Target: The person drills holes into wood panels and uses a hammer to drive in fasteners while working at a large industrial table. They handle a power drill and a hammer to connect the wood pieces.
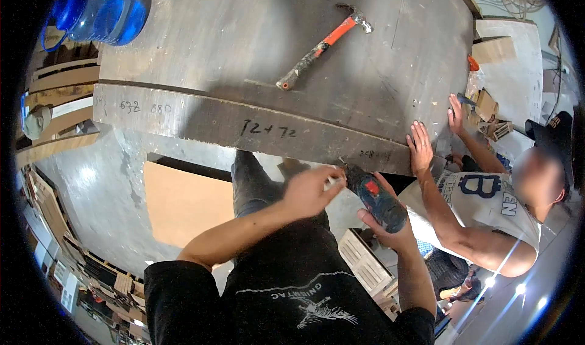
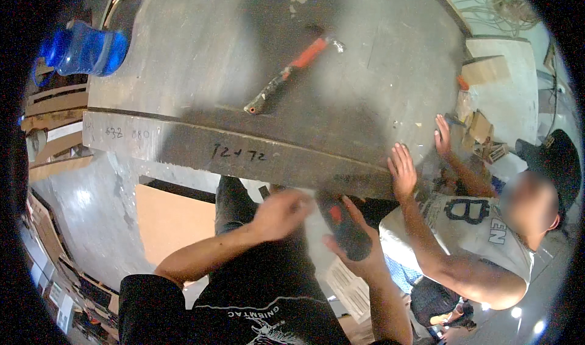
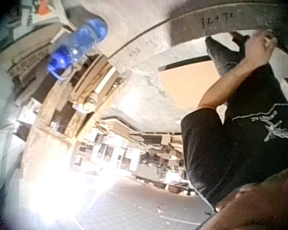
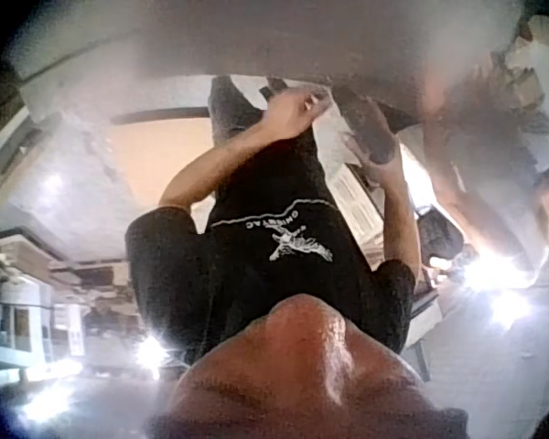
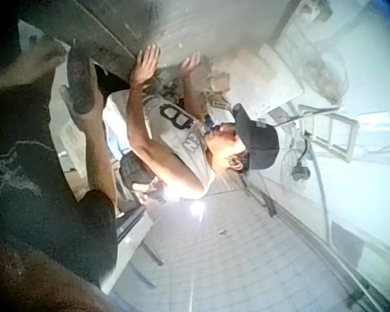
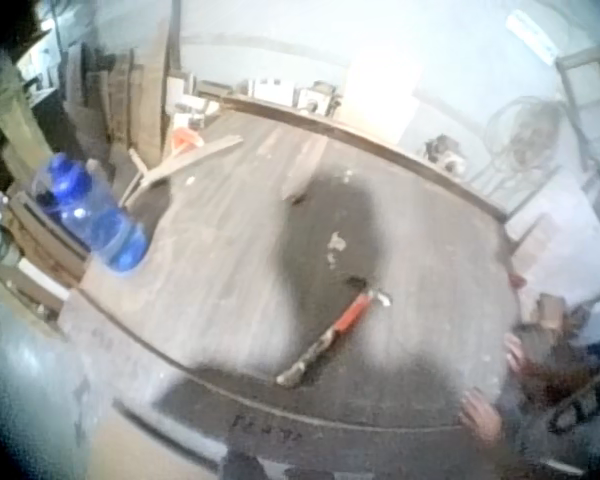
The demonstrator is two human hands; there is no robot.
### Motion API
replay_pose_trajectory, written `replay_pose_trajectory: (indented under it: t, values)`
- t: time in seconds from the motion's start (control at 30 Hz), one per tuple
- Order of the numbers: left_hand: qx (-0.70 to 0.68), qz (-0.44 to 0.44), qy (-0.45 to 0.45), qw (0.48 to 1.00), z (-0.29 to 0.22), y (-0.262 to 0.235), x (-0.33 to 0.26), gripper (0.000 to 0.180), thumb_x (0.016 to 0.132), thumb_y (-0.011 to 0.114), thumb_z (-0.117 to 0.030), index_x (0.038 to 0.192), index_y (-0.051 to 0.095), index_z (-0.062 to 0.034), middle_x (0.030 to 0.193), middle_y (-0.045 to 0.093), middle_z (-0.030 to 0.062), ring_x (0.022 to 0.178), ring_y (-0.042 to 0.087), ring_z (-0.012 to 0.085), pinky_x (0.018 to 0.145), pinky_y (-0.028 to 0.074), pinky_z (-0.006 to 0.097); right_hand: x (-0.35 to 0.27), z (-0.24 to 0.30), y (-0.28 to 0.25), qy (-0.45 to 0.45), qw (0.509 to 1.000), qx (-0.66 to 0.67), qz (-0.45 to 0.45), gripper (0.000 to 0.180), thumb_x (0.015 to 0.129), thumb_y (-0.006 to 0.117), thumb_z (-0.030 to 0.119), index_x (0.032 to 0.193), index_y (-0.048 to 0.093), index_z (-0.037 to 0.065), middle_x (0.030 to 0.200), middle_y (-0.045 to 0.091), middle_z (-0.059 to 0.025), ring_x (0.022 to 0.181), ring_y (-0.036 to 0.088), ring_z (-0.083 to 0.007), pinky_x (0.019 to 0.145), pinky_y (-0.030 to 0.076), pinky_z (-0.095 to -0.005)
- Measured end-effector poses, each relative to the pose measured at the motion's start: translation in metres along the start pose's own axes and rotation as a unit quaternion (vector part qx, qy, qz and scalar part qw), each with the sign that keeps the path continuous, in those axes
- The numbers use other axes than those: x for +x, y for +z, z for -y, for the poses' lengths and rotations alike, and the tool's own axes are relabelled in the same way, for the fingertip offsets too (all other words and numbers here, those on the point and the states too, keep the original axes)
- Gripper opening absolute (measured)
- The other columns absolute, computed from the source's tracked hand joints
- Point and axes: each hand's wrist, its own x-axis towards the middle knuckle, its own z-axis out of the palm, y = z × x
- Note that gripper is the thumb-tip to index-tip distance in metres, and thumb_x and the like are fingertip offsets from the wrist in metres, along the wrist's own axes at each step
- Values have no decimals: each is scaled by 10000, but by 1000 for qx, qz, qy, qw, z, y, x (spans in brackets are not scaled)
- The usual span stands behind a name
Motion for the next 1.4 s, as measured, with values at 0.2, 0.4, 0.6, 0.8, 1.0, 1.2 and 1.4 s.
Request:
replay_pose_trajectory:
  t: [0.2,0.4,0.6,0.8,1.0,1.2,1.4]
  values:
    - [408,-134,315,846,25,-8,51,267,795,610,-187,1056,659,-161,973,560,-11,977,529,203,813,396,333,-9,-10,8,0,996,75,-45,815,787,817,213,1466,396,58,1132,686,-85,912,628,-116,829,499,-279]
    - [363,22,316,876,34,-14,58,251,818,616,-187,1065,662,-182,1136,615,25,1054,566,235,893,413,409,-34,8,4,10,999,-3,-39,814,757,834,218,1436,425,33,1118,686,-112,955,654,-152,863,509,-303]
    - [310,-26,303,901,8,-21,28,211,827,670,-153,1028,626,-108,1232,609,76,1152,554,295,1024,392,465,-69,-12,-8,-54,994,16,-97,869,701,872,241,1419,432,22,1095,695,-141,967,676,-189,849,528,-315]
    - [400,230,119,879,57,43,11,155,914,572,-214,959,592,-67,1194,613,158,1161,555,330,921,478,480,-84,-76,19,86,941,254,-207,763,751,734,609,1242,568,49,956,658,-54,754,597,-124,664,477,-296]
    - [252,167,224,927,27,10,-1,158,873,628,-201,995,668,-108,1019,668,88,919,648,309,778,540,430,-79,-90,22,102,919,313,-218,798,745,700,703,1208,593,62,990,648,-64,757,596,-121,650,478,-298]
    - [277,-34,184,942,-3,-7,43,188,807,712,-86,994,699,-106,960,688,93,881,650,291,773,500,411,-74,-109,37,54,880,429,-197,999,746,843,367,1503,264,71,1081,614,-116,777,581,-110,672,505,-253]
    - [237,-138,199,941,14,2,54,184,785,742,-81,962,726,-131,985,704,31,961,621,261,855,439,396,-77,-111,50,20,886,431,-169,916,788,792,266,1502,264,41,1058,604,-72,783,551,-107,712,477,-269]
